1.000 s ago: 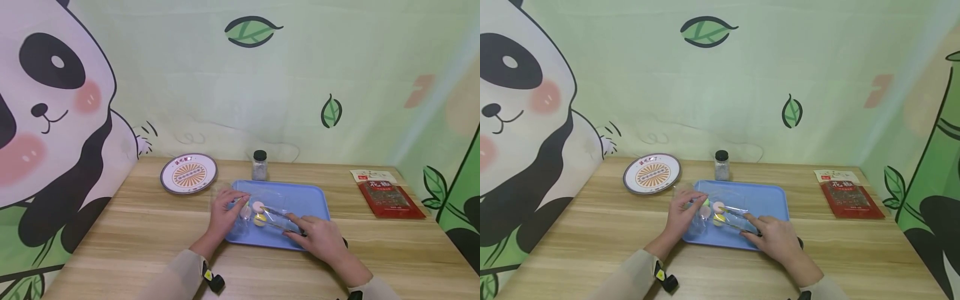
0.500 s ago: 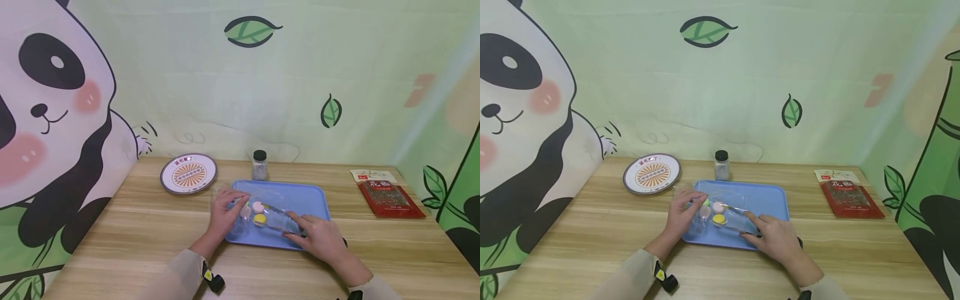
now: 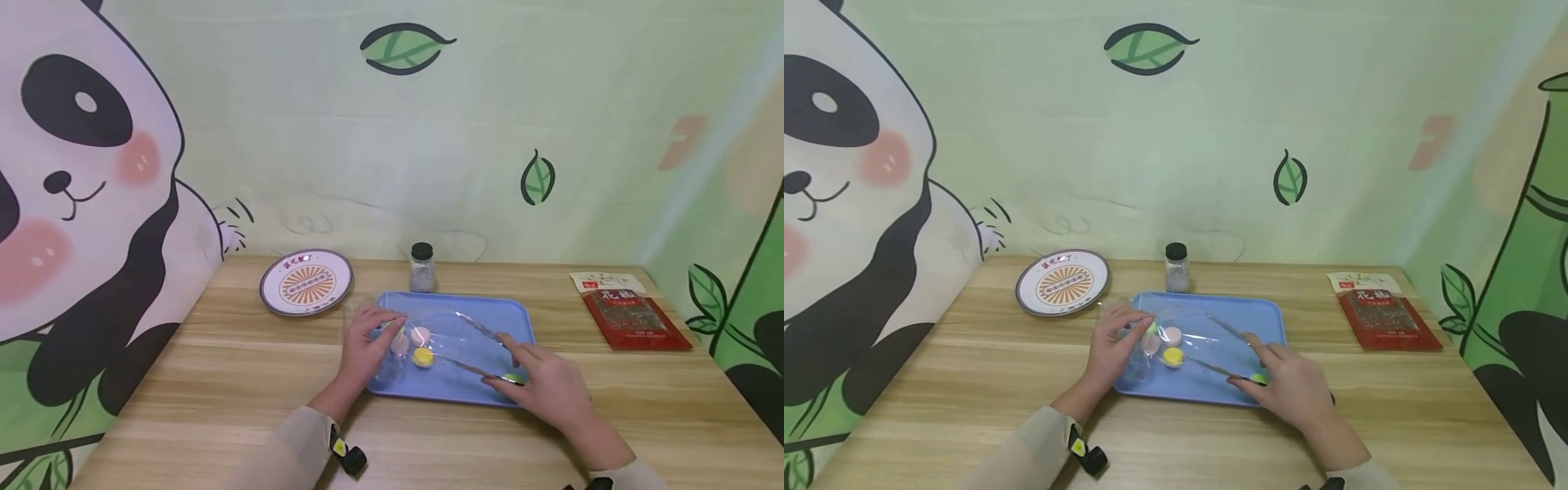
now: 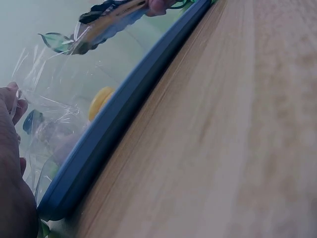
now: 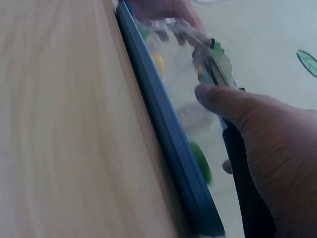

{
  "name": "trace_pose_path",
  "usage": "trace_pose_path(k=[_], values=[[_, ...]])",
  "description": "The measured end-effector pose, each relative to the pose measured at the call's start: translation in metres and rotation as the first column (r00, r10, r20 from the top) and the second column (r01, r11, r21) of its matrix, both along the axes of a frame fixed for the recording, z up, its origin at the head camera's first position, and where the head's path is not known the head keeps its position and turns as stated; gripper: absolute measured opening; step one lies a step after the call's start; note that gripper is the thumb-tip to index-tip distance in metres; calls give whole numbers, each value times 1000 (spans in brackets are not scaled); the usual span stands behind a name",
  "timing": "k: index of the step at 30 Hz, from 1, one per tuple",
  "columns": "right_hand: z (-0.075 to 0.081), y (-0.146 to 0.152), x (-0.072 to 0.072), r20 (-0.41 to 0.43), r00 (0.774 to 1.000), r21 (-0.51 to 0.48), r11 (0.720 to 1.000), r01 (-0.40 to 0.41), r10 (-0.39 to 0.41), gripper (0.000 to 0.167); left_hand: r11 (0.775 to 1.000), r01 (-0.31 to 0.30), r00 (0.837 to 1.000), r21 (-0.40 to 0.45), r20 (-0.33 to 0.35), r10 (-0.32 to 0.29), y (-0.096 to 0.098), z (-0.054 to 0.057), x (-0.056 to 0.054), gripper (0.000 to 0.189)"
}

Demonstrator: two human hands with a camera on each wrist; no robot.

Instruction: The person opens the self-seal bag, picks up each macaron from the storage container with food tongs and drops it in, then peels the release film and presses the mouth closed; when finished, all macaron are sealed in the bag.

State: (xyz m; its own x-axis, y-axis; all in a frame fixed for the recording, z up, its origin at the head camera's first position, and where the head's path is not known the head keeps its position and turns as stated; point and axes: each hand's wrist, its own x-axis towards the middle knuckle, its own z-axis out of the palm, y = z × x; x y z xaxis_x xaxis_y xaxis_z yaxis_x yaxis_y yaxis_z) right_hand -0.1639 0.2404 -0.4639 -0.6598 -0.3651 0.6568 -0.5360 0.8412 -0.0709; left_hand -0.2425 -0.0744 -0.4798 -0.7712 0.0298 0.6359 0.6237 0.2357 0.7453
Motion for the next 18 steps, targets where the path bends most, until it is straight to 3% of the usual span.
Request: trace_pose_path(k=[4,10,14,18], values=[[3,21,4,42,999,1,1000,-25,25,81,1000,5,1000,1,-12,-5,0,-1,0,7],[12,54,13,208,978,8,1000,11,-13,82,1000,-11,1000,-4,-10,11,1,3,1,8],[16,72,18,332,941,3,998,69,-66,77,1000,-8,1000,3,-13,8,3,9,3,8],[19,81,22,457,885,13,996,94,-90,72,1000,-1,1000,-1,-8,1,2,8,4,8]])
